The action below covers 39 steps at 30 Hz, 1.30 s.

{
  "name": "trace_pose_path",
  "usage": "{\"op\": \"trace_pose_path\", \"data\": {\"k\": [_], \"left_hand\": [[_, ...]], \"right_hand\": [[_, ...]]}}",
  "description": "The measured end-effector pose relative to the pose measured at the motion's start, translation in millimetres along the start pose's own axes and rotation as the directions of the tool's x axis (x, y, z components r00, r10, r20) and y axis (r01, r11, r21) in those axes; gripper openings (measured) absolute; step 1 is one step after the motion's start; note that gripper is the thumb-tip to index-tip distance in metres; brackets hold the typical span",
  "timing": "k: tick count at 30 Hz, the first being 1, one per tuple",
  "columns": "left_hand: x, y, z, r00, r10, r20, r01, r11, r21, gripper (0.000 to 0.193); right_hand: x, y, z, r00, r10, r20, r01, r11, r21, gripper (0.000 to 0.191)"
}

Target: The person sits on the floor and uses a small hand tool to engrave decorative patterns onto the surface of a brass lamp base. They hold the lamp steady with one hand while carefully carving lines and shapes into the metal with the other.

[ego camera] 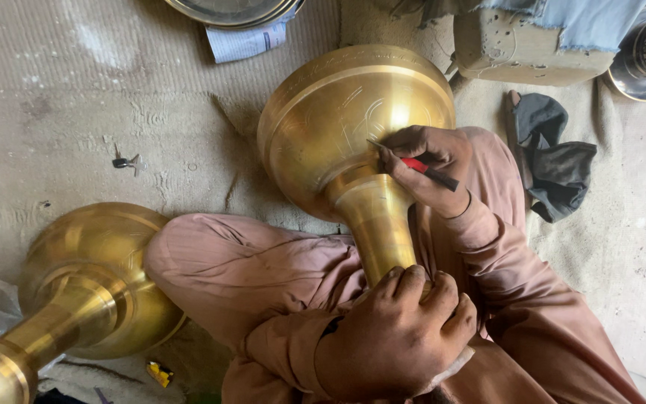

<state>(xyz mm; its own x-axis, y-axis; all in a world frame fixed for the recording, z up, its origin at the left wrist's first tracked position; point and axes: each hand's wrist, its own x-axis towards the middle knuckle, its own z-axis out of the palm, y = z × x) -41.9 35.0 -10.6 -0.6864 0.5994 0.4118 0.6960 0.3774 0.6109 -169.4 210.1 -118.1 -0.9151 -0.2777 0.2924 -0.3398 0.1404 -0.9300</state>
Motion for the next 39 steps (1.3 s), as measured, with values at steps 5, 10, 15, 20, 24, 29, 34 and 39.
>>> {"op": "trace_pose_path", "data": {"k": [5,10,15,20,24,29,34,39], "left_hand": [[-2,-3,0,1.0,0.004,-0.008,-0.004,1.0,-0.004,0.039],[-1,-4,-2,1.0,0.009,0.003,-0.009,1.0,-0.002,0.038],[-1,0,-1,1.0,0.009,0.004,-0.009,1.0,0.008,0.037],[-1,6,-2,1.0,0.007,0.025,-0.007,1.0,-0.02,0.041],[-2,8,-6,0.998,0.039,0.043,-0.037,0.998,-0.046,0.042],[-6,29,-8,0.998,0.022,0.063,-0.02,0.999,-0.038,0.042],[-26,67,-5,0.99,0.02,0.138,-0.016,0.999,-0.034,0.045],[-67,103,16,0.989,0.073,-0.128,-0.069,0.997,0.03,0.047]], "right_hand": [[5,-2,-7,0.993,-0.055,0.104,0.059,0.997,-0.041,0.012],[12,-5,-13,0.979,-0.073,0.19,0.078,0.997,-0.019,0.013],[14,-9,-15,0.967,-0.055,0.248,0.052,0.999,0.017,0.012],[19,-21,-21,0.947,-0.041,0.319,0.036,0.999,0.022,0.015],[21,-31,-26,0.93,-0.021,0.368,0.028,1.0,-0.013,0.011],[8,-37,-16,0.994,-0.059,0.092,0.037,0.975,0.221,0.003],[48,-23,-23,0.982,-0.147,-0.118,0.134,0.984,-0.114,0.007],[72,-7,-17,1.0,-0.023,-0.006,0.02,0.956,-0.293,0.016]]}}
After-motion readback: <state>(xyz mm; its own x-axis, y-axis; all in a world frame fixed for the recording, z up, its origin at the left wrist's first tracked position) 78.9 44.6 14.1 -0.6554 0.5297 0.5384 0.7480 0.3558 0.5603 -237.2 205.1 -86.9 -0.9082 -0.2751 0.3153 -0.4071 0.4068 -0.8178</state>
